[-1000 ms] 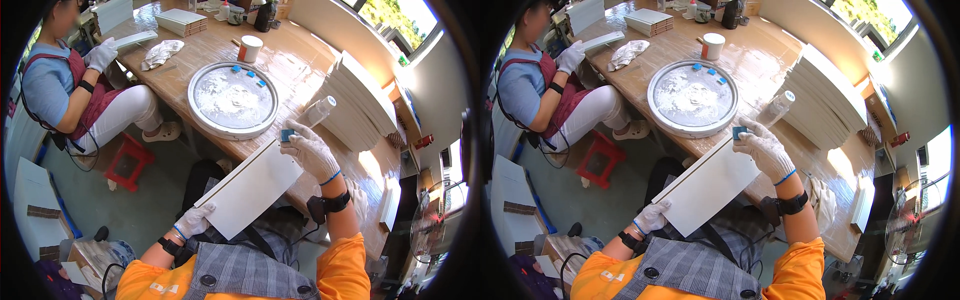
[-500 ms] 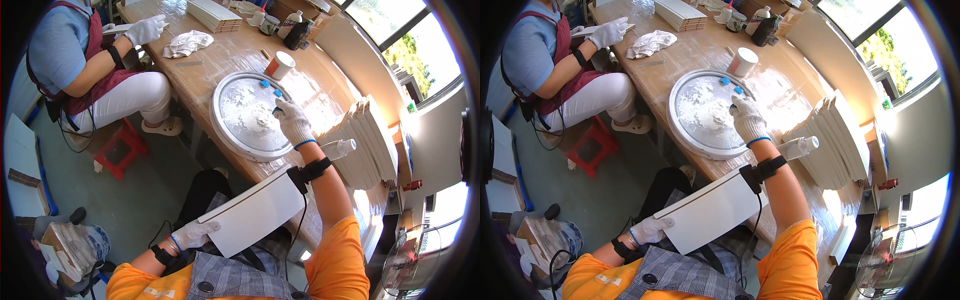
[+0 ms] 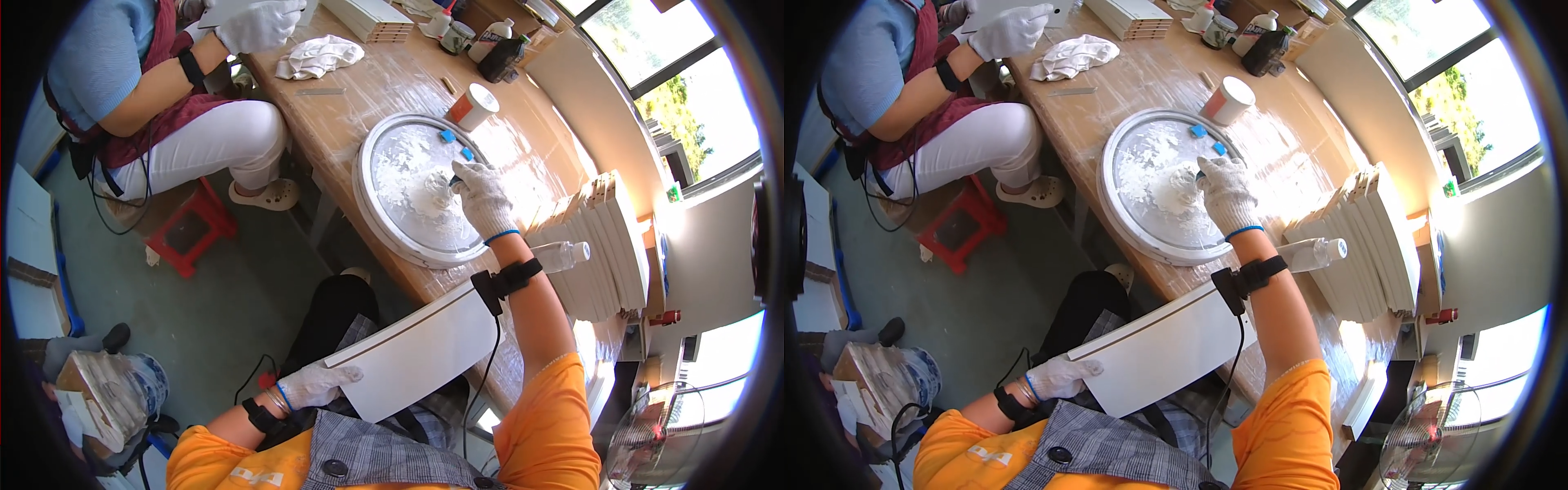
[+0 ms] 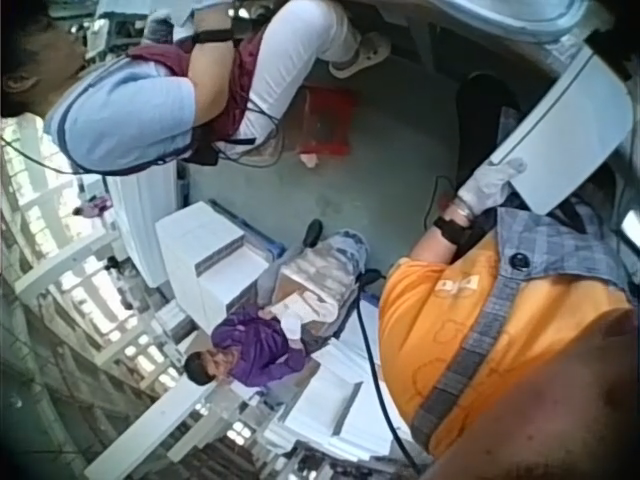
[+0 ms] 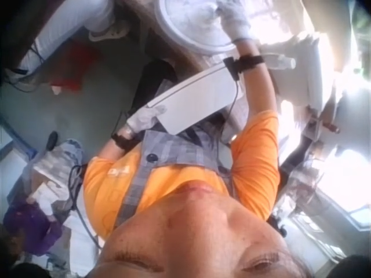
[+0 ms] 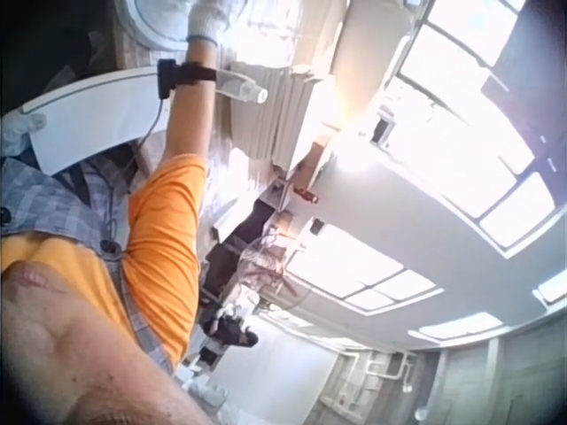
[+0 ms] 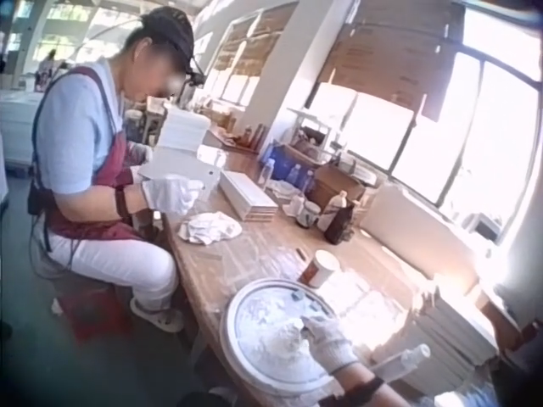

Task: The recorder wipes the surface of white wooden panels and applies sealant or glue to the edges and pre-drilled holes using a small blue applicator.

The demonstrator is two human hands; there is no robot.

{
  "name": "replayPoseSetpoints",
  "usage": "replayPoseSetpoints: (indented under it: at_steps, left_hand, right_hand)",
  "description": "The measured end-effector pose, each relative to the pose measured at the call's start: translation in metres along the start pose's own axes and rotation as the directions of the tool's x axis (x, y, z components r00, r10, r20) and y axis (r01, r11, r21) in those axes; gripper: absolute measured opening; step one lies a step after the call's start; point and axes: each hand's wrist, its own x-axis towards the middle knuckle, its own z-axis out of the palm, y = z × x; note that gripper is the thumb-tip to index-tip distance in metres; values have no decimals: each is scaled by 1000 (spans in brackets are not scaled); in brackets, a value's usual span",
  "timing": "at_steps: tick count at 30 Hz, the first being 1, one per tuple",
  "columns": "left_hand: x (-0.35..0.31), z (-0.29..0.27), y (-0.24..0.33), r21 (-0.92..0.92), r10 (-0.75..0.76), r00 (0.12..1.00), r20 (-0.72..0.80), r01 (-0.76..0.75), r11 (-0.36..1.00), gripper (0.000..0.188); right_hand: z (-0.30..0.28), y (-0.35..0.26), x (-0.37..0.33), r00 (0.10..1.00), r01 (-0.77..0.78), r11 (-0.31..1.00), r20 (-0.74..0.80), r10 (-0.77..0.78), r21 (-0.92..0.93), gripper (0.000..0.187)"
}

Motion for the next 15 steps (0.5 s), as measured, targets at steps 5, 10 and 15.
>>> replayPoseSetpoints:
  at_steps: [5,10,15]
  left_hand:
    - [-2,7,5,-13,-2,1000,25,2,1000,55]
    - [-1,3,3,-6,5,1000,16,-5,1000,55]
    - [0,3,4,-16,1,1000,19,-1,1000,54]
  right_hand:
    - [-1,4,-8,999,20,1000,-32,-19,18,27]
    - [-6,-4,-4,1000,-6,1000,-31,6,-10,35]
    - [-17,-10,-6,998,15,990,-60,-24,-141,33]
